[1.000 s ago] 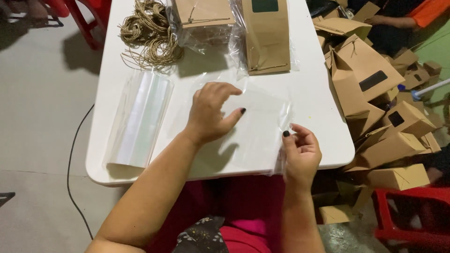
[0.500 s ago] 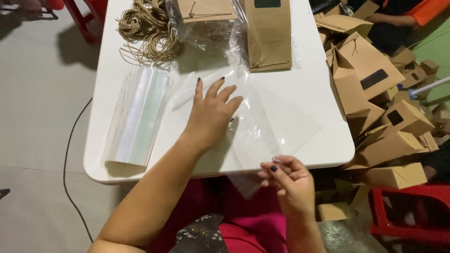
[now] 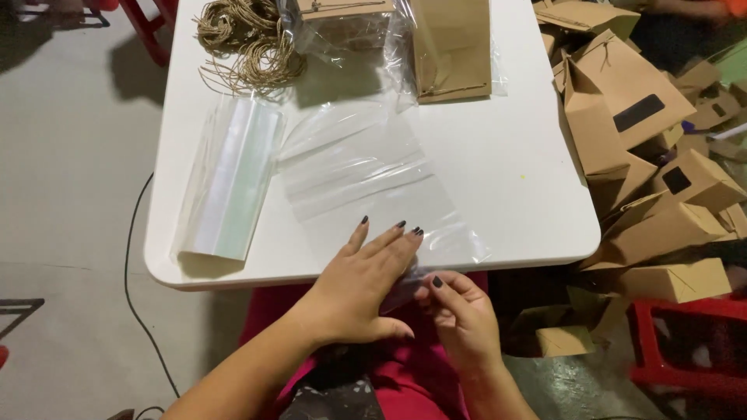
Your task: Packaging brown paper bags into clear plastic sleeves on a white table.
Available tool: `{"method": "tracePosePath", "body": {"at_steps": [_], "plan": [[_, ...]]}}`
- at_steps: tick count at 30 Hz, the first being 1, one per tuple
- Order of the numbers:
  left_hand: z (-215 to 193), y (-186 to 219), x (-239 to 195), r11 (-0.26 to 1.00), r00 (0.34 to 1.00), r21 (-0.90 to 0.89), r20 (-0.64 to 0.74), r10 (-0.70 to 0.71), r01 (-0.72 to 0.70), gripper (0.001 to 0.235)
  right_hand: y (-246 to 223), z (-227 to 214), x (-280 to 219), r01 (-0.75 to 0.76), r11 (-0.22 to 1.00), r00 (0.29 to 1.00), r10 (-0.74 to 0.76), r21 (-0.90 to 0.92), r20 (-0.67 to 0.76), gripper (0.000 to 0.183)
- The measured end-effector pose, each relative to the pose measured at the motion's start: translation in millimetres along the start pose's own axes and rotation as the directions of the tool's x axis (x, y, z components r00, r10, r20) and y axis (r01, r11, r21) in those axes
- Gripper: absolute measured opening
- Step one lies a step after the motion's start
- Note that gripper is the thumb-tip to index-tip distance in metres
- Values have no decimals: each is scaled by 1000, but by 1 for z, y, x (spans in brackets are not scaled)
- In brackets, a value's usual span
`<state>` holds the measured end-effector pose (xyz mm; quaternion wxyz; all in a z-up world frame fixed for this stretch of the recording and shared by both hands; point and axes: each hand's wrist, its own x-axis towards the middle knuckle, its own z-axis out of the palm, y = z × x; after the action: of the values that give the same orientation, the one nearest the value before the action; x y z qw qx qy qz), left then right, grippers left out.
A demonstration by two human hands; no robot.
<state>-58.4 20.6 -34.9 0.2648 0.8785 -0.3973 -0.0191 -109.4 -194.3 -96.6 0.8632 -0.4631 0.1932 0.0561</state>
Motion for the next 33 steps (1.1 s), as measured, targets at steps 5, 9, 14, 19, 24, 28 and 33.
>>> {"method": "tracePosePath", "body": {"at_steps": [5,9,14,19,24,28,33], "plan": [[4,21,0,979,989,203,-139,55,-26,119,2,5,-6,158,985,986,-152,-77,71,10],[27,36,6,974,941,225,-335,57,21,40,-2,16,-6,208,977,977,-204,-55,64,8],[27,25,16,987,863,159,-493,108,-32,15,-11,14,-9,276,942,961,-269,-193,63,9],[27,32,28,990,811,28,-570,128,-136,10,-19,1,-13,272,934,962,-266,-230,57,20],[52,35,49,978,828,133,-520,208,-162,13,-23,-16,-10,336,925,940,-342,-175,-4,30],[48,52,70,964,795,169,-545,266,-207,8,-35,-28,-4,227,960,956,-252,-162,-153,17],[59,61,85,965,795,219,-556,243,-142,5,-46,-42,-10,235,953,965,-253,-193,-75,16]]}}
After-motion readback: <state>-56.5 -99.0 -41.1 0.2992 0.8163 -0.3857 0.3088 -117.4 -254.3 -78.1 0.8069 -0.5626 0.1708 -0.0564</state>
